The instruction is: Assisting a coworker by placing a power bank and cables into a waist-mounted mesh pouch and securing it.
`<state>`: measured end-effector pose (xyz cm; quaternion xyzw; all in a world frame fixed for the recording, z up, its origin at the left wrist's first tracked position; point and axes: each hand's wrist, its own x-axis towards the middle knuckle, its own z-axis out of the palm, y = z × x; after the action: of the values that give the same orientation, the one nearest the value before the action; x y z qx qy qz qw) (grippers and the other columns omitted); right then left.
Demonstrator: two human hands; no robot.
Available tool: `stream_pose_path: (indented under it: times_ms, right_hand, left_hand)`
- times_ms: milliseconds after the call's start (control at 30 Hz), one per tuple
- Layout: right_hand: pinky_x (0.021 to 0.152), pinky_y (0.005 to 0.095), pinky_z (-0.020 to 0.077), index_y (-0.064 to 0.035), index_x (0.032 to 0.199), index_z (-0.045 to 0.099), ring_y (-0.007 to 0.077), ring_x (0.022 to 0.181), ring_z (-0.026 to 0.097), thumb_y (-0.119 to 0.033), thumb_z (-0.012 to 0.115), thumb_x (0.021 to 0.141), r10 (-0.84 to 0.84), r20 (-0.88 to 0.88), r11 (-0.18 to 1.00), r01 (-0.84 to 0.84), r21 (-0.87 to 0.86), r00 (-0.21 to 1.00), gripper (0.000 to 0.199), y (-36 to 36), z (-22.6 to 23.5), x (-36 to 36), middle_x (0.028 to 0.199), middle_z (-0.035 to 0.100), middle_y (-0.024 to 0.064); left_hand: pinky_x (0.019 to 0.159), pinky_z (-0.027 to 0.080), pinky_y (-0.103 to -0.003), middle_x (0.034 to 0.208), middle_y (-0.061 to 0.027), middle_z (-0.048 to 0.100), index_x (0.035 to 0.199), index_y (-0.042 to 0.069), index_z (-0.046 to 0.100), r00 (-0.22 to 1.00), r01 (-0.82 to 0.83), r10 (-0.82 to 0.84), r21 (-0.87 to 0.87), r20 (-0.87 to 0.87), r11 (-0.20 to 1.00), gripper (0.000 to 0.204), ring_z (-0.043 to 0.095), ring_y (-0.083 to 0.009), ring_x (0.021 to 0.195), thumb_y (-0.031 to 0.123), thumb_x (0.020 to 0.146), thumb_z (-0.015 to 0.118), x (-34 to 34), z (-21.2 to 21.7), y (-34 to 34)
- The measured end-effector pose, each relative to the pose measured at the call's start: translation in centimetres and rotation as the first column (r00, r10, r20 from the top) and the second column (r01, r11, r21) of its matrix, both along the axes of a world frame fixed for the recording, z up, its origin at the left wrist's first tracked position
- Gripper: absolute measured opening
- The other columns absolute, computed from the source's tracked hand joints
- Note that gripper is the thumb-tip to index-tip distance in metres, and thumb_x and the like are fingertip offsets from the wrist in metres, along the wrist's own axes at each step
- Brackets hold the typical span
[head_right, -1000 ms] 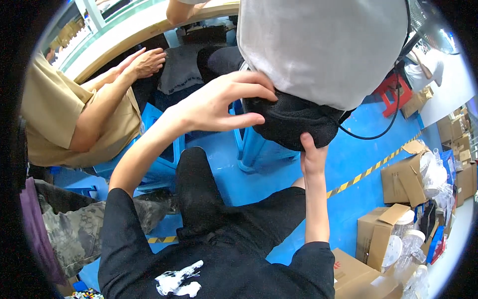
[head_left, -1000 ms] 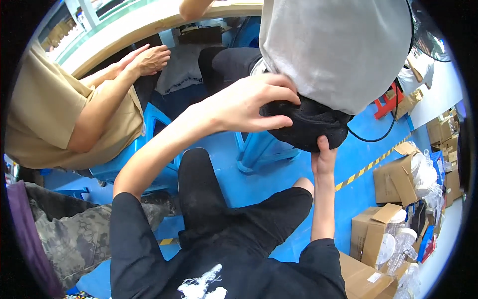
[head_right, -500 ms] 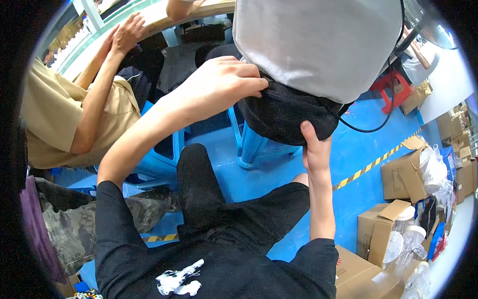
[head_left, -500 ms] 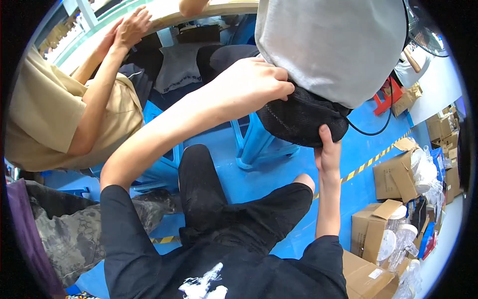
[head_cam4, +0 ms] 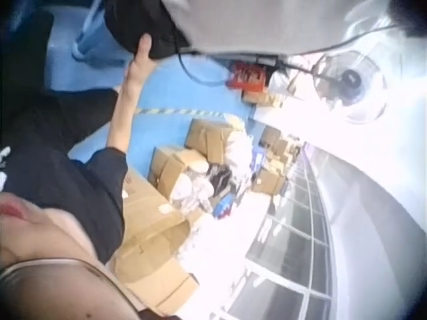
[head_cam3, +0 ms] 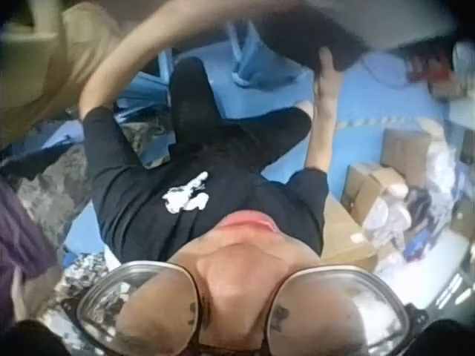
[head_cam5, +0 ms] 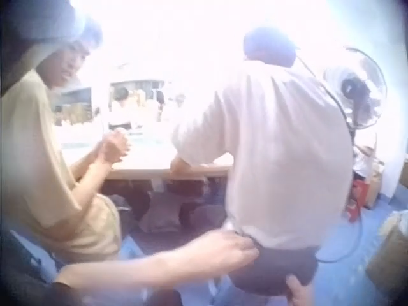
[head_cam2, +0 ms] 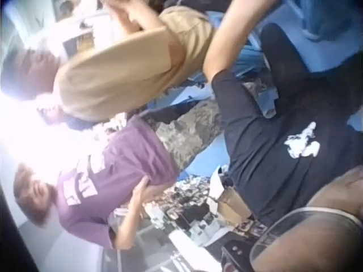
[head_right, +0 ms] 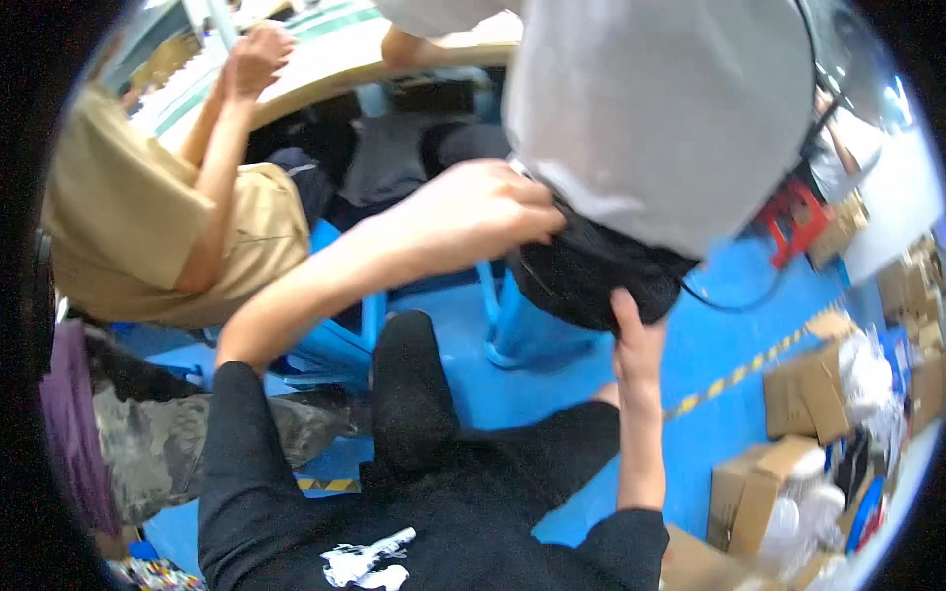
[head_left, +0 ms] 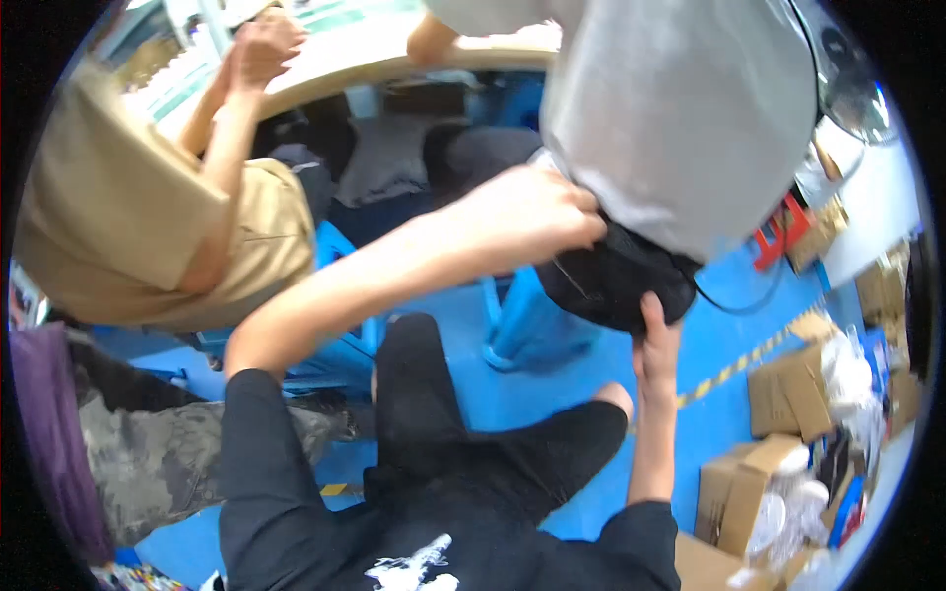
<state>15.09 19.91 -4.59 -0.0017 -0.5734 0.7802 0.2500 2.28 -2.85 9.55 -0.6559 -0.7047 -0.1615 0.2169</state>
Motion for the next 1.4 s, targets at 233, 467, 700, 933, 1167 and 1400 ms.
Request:
stream_pose_path:
  times_ms: [233, 467, 700, 933, 1167, 1400]
  right_hand:
    - [0.11, 0.0408, 0.0379, -0.0028, 0.143, 0.04, 0.0239, 0.126, 0.05, -0.017, 0.068, 0.091, 0.019, -0.007, 0.992, -0.019, -0.128, 1.0, 0.06, 0.4, -2.2, 1.0, 0.138, 0.051, 0.0101]
    - [0.107, 0.0416, 0.0413, -0.0008, 0.146, 0.032, 0.0294, 0.124, 0.05, -0.008, 0.071, 0.086, -0.154, -0.089, 0.981, 0.141, -0.134, 0.984, 0.072, 0.7, -2.3, 1.3, 0.139, 0.048, 0.0161]
    - [0.109, 0.0428, 0.0418, -0.0018, 0.148, 0.026, 0.0339, 0.125, 0.048, -0.001, 0.063, 0.089, -0.14, 0.03, 0.969, 0.143, -0.201, 0.99, 0.069, 0.5, -0.9, 1.2, 0.142, 0.042, 0.0195]
    - [0.107, 0.0385, 0.0402, -0.0009, 0.144, 0.037, 0.0246, 0.124, 0.05, -0.021, 0.064, 0.094, -0.029, 0.027, 0.987, 0.033, -0.158, 0.999, 0.06, 1.6, -2.6, 1.4, 0.139, 0.048, 0.0118]
    - [0.109, 0.0368, 0.0354, 0.0018, 0.142, 0.039, 0.0235, 0.123, 0.05, -0.013, 0.066, 0.092, 0.034, 0.063, 0.997, -0.03, -0.066, 0.997, 0.058, 3.3, -5.4, 1.1, 0.137, 0.05, 0.012]
    - [0.111, 0.0401, 0.0333, 0.0022, 0.146, 0.032, 0.0283, 0.126, 0.048, -0.011, 0.071, 0.087, -0.055, 0.039, 0.994, 0.052, 0.092, 0.998, 0.072, 1.7, -3.5, 0.2, 0.141, 0.046, 0.0168]
  left_hand:
    - [0.075, 0.051, -0.039, 0.081, -0.0096, 0.062, 0.088, 0.003, 0.066, 0.999, 0.02, -0.021, 0.045, 0.028, 0.999, 0.019, 0.064, -0.0284, 0.084, 0.018, 0.077, 0.068, 0.8, -1.1, 0.2]
    - [0.085, 0.052, -0.04, 0.103, -0.0118, 0.065, 0.106, 0.004, 0.064, 0.967, -0.017, -0.033, 0.194, 0.252, 0.981, 0.031, 0.064, -0.0302, 0.096, 0.018, 0.08, 0.072, 2.4, -0.8, -0.7]
    - [0.083, 0.049, -0.041, 0.092, -0.0113, 0.063, 0.092, 0.003, 0.068, 0.988, 0.062, -0.088, 0.196, 0.129, 0.979, 0.023, 0.061, -0.0301, 0.093, 0.017, 0.075, 0.074, 1.3, -1.7, 0.7]
    - [0.086, 0.047, -0.04, 0.089, -0.0088, 0.062, 0.09, 0.004, 0.067, 0.993, 0.084, -0.096, 0.17, 0.065, 0.982, 0.021, 0.059, -0.0279, 0.095, 0.018, 0.075, 0.073, 1.3, -0.8, 1.1]
    - [0.086, 0.047, -0.039, 0.083, -0.0072, 0.062, 0.086, 0.005, 0.068, 0.994, 0.112, -0.112, 0.011, 0.002, 0.994, 0.019, 0.059, -0.0258, 0.093, 0.018, 0.073, 0.074, 1.4, 0.1, 2.3]
    - [0.078, 0.051, -0.039, 0.081, -0.0094, 0.063, 0.083, 0.002, 0.069, 0.989, 0.122, -0.119, -0.032, 0.086, 0.992, 0.02, 0.061, -0.0271, 0.088, 0.015, 0.07, 0.076, 0.3, 0.4, 2.4]
